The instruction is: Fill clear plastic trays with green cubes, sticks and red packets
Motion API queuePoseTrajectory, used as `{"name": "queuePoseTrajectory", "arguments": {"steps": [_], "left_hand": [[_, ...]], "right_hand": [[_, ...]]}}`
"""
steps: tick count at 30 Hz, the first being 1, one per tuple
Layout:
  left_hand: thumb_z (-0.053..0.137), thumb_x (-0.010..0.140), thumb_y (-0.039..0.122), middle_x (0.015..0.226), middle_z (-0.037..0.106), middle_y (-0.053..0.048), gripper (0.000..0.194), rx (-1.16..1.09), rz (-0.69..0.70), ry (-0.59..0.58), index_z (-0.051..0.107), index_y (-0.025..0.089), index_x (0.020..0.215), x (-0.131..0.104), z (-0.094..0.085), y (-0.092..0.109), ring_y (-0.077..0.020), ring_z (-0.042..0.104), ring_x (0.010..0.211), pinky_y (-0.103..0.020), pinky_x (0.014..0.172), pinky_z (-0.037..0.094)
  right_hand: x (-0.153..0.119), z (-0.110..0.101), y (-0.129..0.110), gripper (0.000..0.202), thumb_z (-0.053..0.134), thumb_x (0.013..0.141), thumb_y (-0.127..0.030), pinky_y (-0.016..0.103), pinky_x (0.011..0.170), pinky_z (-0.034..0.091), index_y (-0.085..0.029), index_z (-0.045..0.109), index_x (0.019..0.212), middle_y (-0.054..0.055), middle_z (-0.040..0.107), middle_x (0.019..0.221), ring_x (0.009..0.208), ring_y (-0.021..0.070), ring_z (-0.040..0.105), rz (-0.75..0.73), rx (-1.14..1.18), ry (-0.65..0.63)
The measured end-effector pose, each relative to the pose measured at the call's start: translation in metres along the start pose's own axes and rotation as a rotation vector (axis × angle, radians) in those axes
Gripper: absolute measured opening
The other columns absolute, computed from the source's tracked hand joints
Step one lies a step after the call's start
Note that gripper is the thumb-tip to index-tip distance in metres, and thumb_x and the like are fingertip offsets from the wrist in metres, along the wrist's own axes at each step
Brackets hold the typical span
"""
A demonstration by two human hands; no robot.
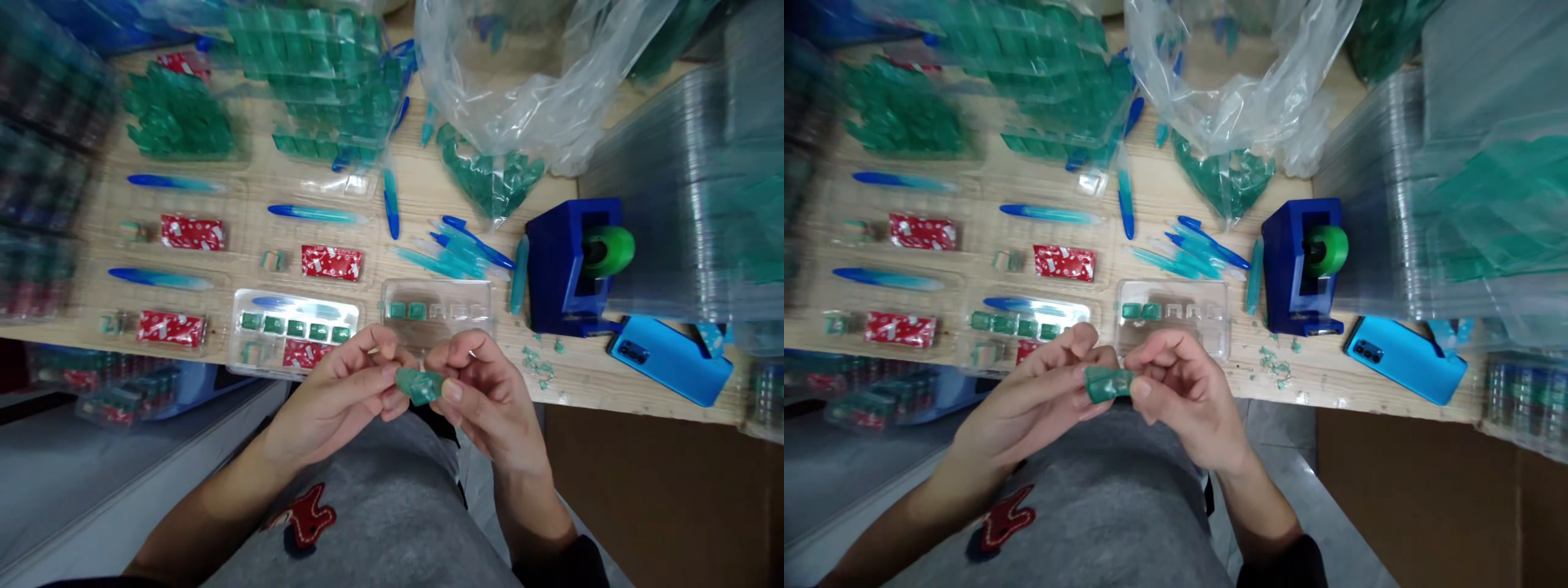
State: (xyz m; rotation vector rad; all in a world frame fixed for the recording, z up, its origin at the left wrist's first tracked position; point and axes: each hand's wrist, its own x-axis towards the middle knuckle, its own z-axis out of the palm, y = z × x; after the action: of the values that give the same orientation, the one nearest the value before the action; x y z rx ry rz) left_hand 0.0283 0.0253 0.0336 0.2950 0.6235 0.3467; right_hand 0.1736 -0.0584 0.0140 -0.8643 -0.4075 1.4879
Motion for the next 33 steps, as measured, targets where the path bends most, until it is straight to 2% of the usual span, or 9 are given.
{"name": "queuePoseTrajectory", "arguments": {"steps": [3,5,9,13,16,21,26,30,33], "left_hand": [[0.069,0.082,0.028,0.085,0.063,0.0,0.02,0.167,-0.043,-0.07,0.063,0.022,0.1,-0.001,-0.005,-0.002,-0.0063,0.053,0.061,-0.017,0.054,0.042],[0.071,0.08,0.025,0.089,0.064,0.0,0.026,0.307,-0.071,-0.087,0.063,0.023,0.104,-0.002,-0.008,-0.005,-0.0081,0.057,0.072,-0.018,0.062,0.044],[0.07,0.079,0.016,0.089,0.064,0.004,0.022,0.459,0.039,0.05,0.064,0.025,0.098,-0.003,-0.009,-0.014,-0.007,0.058,0.087,-0.017,0.079,0.043],[0.069,0.078,0.015,0.085,0.063,0.005,0.021,0.527,0.115,0.14,0.062,0.024,0.096,0.0,-0.005,-0.016,-0.006,0.058,0.08,-0.015,0.075,0.045],[0.067,0.08,0.015,0.081,0.064,0.005,0.019,0.549,0.162,0.159,0.061,0.023,0.096,0.002,-0.002,-0.013,-0.0059,0.059,0.076,-0.015,0.072,0.047],[0.065,0.081,0.016,0.087,0.066,0.003,0.021,0.623,0.208,0.167,0.058,0.022,0.1,0.003,0.002,-0.011,-0.0084,0.062,0.081,-0.018,0.074,0.05],[0.063,0.08,0.016,0.086,0.065,0.001,0.02,0.772,0.279,0.25,0.058,0.021,0.098,0.0,-0.002,-0.021,-0.0104,0.063,0.079,-0.021,0.072,0.052],[0.062,0.082,0.017,0.088,0.067,-0.001,0.02,0.866,0.275,0.255,0.058,0.022,0.101,-0.002,-0.007,-0.028,-0.013,0.065,0.083,-0.017,0.056,0.049],[0.062,0.083,0.015,0.086,0.067,0.001,0.018,0.894,0.358,0.248,0.059,0.022,0.1,-0.003,-0.012,-0.026,-0.0118,0.065,0.081,-0.019,0.064,0.051]], "right_hand": [[-0.002,-0.003,0.001,0.014,0.065,0.085,-0.019,0.014,0.048,0.043,-0.027,0.061,0.096,-0.004,0.059,0.082,0.054,0.0031,0.048,-0.051,-0.176,0.083],[-0.007,-0.006,0.001,0.015,0.064,0.085,-0.016,0.013,0.051,0.046,-0.027,0.063,0.095,-0.004,0.061,0.078,0.058,0.0043,0.053,-0.072,-0.345,0.092],[-0.019,-0.018,0.0,0.02,0.06,0.086,-0.009,0.017,0.064,0.05,-0.026,0.066,0.094,-0.002,0.063,0.08,0.073,0.0081,0.06,-0.212,-0.838,0.13],[-0.025,-0.028,-0.004,0.041,0.048,0.09,-0.003,0.024,0.074,0.053,-0.029,0.061,0.118,0.003,0.059,0.104,0.084,0.0104,0.061,-0.37,-1.177,0.178],[-0.022,-0.025,-0.009,0.05,0.053,0.089,-0.007,0.03,0.082,0.054,-0.034,0.051,0.132,0.005,0.054,0.12,0.095,0.0145,0.06,-0.413,-1.223,0.113],[-0.012,-0.015,-0.014,0.046,0.061,0.088,-0.017,0.03,0.079,0.056,-0.03,0.05,0.131,0.004,0.061,0.105,0.093,0.0161,0.062,-0.426,-1.234,-0.079],[-0.014,-0.016,-0.009,0.035,0.065,0.086,-0.02,0.032,0.075,0.056,-0.022,0.056,0.12,0.006,0.065,0.099,0.086,0.0172,0.063,-0.476,-1.308,-0.097],[-0.017,-0.019,-0.006,0.031,0.063,0.087,-0.019,0.028,0.073,0.055,-0.022,0.057,0.117,0.006,0.067,0.099,0.087,0.0162,0.064,-0.42,-1.249,-0.105],[-0.014,-0.023,-0.01,0.025,0.063,0.087,-0.017,0.027,0.068,0.054,-0.022,0.06,0.111,0.004,0.066,0.094,0.082,0.0154,0.063,-0.437,-1.268,-0.093]]}}
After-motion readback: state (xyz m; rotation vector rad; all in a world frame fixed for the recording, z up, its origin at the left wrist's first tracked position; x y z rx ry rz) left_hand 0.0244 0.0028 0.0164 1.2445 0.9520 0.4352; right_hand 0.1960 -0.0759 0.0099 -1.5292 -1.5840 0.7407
